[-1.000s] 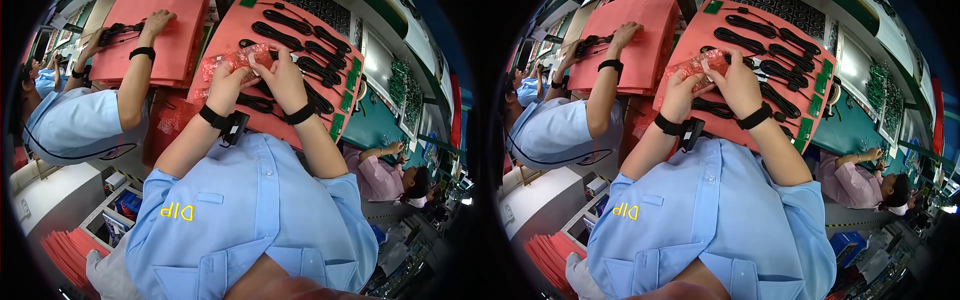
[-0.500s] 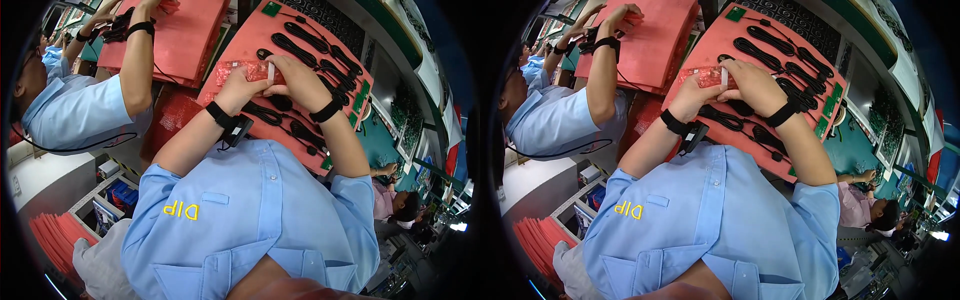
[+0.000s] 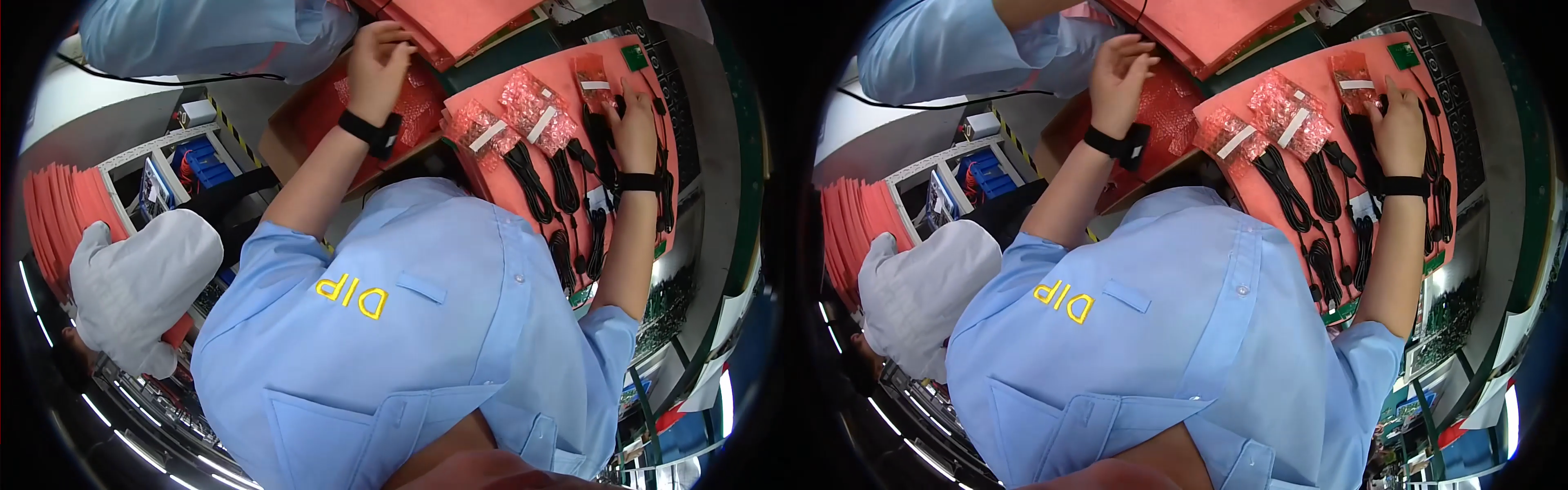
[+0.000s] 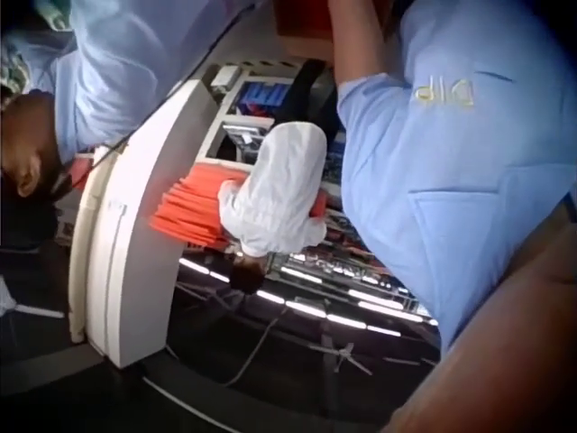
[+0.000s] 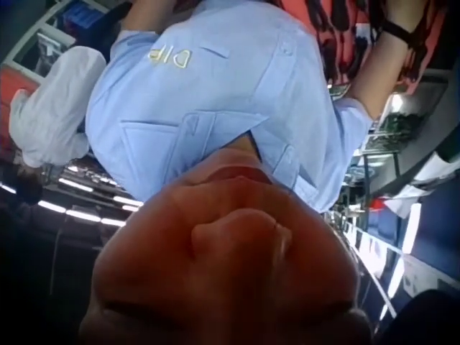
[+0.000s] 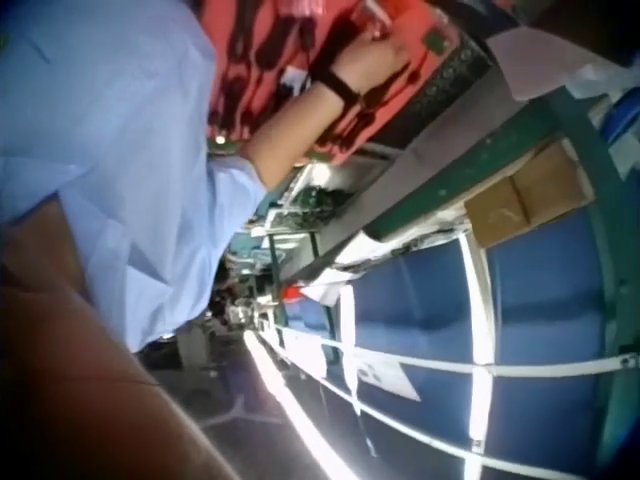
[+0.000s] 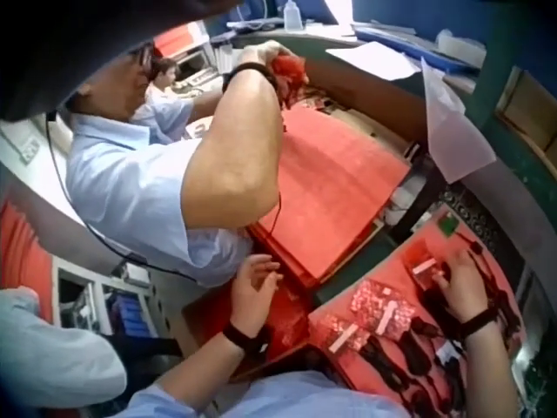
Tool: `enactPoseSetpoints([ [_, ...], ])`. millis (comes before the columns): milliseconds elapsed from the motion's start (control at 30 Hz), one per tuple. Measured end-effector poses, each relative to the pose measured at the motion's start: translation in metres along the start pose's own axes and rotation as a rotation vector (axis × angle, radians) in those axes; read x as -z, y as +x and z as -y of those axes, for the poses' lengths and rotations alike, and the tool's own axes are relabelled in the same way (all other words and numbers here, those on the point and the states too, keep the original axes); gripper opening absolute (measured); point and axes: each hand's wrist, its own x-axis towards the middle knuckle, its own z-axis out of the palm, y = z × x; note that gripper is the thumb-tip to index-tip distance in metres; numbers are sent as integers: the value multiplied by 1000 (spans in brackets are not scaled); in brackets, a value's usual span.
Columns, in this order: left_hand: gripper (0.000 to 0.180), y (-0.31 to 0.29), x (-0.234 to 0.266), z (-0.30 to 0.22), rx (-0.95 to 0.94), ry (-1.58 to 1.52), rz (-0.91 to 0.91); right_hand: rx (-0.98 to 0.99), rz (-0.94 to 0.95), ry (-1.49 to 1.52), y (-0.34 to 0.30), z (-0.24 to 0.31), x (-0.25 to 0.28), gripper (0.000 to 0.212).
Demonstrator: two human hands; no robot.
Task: The person packages circuit boards by placing them into bubble wrap sleeves, sealing each sleeve with tape, and stacking the finished units onto a pink foam board. After filling the board, the person moves it aside and begins the process again with a new board.
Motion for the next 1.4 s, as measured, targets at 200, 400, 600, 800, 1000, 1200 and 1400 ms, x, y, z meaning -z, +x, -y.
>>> enactPoseSetpoints([
  [200,29,-30,80,176,300,953,206,-74,-11,283,-6,20,33,39],
  [400,26,-53,56,261,320,1291,315,-94,-13,352,-26,22,63,31],
  [600,25,-39,47,263,538,1276,361,-190,23,395,-40,22,77,24],
  [800,26,-40,84,223,633,1187,380,-238,-1,486,-38,9,76,22],
  [1000,22,-65,122,132,526,735,139,-293,-112,541,-12,-48,59,25],
  [1200,36,-68,53,-32,779,-503,140,-362,-91,377,28,-110,-7,27],
  [1400,27,-41,-33,-86,645,-868,528,-368,-19,344,49,-111,-28,29],
])
